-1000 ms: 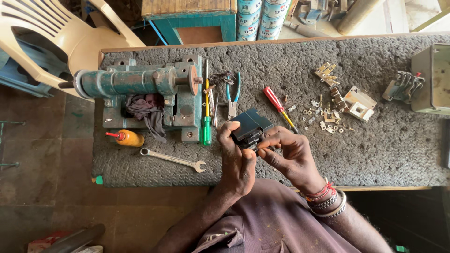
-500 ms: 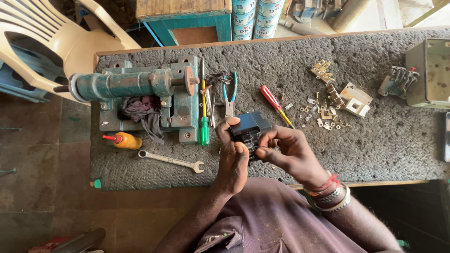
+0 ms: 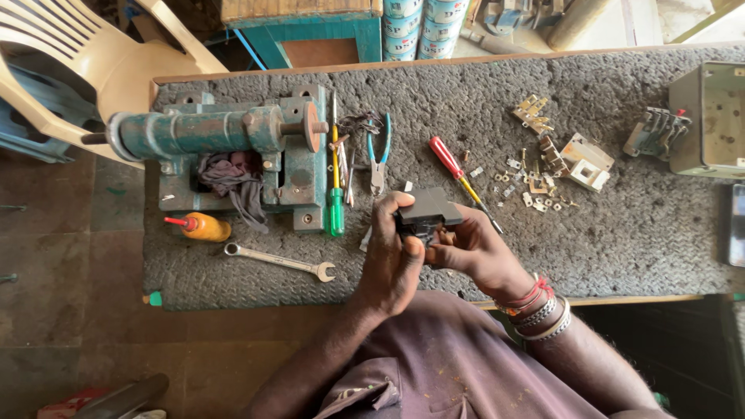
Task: The person assembles a small black electrical component by hand, inserting metal contacts and using a screwdriver to tighten screws. They handle multiple small parts and tools on a cluttered workbench, repeatedly adjusting and securing the component.
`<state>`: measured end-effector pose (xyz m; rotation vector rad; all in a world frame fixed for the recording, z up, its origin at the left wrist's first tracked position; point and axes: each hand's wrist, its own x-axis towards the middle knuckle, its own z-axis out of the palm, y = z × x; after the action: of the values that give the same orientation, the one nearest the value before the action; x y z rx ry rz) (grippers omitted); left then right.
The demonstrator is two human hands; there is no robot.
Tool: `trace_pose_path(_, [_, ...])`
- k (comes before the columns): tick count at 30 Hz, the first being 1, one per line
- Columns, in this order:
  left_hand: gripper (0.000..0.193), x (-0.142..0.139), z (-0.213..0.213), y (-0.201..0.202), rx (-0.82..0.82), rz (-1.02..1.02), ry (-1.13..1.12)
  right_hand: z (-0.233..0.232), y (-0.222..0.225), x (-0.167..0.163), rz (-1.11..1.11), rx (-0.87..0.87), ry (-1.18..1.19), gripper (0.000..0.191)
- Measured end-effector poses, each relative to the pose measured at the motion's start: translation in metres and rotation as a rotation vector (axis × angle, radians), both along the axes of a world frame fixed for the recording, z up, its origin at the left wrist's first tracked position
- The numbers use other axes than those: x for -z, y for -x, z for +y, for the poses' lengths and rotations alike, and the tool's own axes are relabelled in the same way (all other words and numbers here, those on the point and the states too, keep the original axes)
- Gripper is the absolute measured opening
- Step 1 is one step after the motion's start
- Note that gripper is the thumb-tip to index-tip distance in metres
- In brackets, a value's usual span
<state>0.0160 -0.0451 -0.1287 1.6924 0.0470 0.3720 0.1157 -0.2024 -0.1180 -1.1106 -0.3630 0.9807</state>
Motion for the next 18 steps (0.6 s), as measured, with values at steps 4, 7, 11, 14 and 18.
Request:
trace_pose_path(4, [0.060, 0.023, 0.003, -0.013, -0.040, 0.106, 0.223, -0.011, -0.019, -0.002, -0.490, -0.135, 0.240, 0.070])
trace_pose_path(7, [0.053, 0.033, 0.007, -0.017, -0.074, 0.149, 0.301, -0.019, -0.043, 0.001, -0.775, 0.170, 0.753, 0.042])
trace_pose_path(11, [0.054, 0.031, 0.015, -0.016, -0.054, 0.406, 0.622, -0.010, -0.049, 0.013, -1.122, 0.082, 1.151, 0.029])
trace_pose_path(14, [0.052, 0.027, 0.018, -0.024, -0.014, 0.451, 0.468, 0.004, -0.045, 0.017, -1.120, 0.103, 1.222, 0.027])
trace_pose_path(18, [0.058, 0.028, 0.017, -0.032, -0.015, 0.486, 0.345, 0.011, -0.050, 0.016, -1.124, 0.052, 1.254, 0.026])
